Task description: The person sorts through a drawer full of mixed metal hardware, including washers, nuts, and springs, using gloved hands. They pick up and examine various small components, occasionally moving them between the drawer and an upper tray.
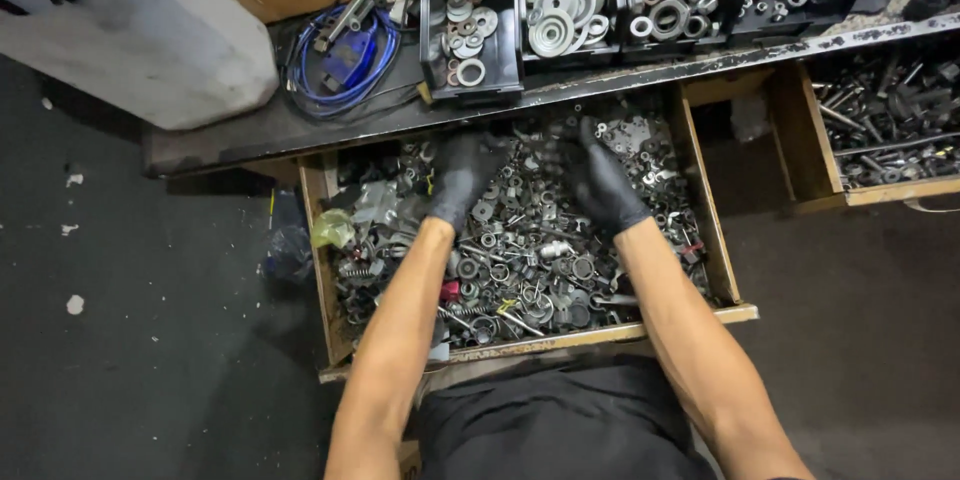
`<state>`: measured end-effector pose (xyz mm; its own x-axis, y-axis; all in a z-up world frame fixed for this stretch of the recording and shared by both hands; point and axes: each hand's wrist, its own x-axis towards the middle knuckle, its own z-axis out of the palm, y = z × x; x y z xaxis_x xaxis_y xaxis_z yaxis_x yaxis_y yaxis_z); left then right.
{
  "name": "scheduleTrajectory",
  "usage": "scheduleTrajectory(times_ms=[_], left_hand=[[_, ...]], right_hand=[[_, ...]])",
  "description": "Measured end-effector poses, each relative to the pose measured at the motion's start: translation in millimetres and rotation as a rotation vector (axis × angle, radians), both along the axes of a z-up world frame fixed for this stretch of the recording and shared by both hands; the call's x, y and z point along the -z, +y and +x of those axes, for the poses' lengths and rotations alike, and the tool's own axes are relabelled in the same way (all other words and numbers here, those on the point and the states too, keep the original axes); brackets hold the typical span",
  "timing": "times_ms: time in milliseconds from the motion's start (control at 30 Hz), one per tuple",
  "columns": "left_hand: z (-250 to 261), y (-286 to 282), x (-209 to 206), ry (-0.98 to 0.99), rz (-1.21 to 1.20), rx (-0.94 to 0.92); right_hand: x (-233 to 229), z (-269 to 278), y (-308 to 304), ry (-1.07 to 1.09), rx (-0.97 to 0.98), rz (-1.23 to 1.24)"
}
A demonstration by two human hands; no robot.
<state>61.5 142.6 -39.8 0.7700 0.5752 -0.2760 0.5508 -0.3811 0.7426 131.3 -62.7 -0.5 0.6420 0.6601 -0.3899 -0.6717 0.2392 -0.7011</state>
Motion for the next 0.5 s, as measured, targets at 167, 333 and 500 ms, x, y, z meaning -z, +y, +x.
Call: scheduleTrajectory(times_ms=[167, 333, 500], left_hand=[[-8, -54, -46, -0.251, 0.331, 0.261], [-1, -42, -16, -0.271, 0.509, 0.273], [14, -38, -67, -0.115, 0.89, 0.544]], right_hand=[[19, 2, 9, 0.112, -0.099, 0.164], [48, 28, -6, 0.072, 0.044, 0.005], [64, 58, -21, 0.139, 0.206, -0.009]])
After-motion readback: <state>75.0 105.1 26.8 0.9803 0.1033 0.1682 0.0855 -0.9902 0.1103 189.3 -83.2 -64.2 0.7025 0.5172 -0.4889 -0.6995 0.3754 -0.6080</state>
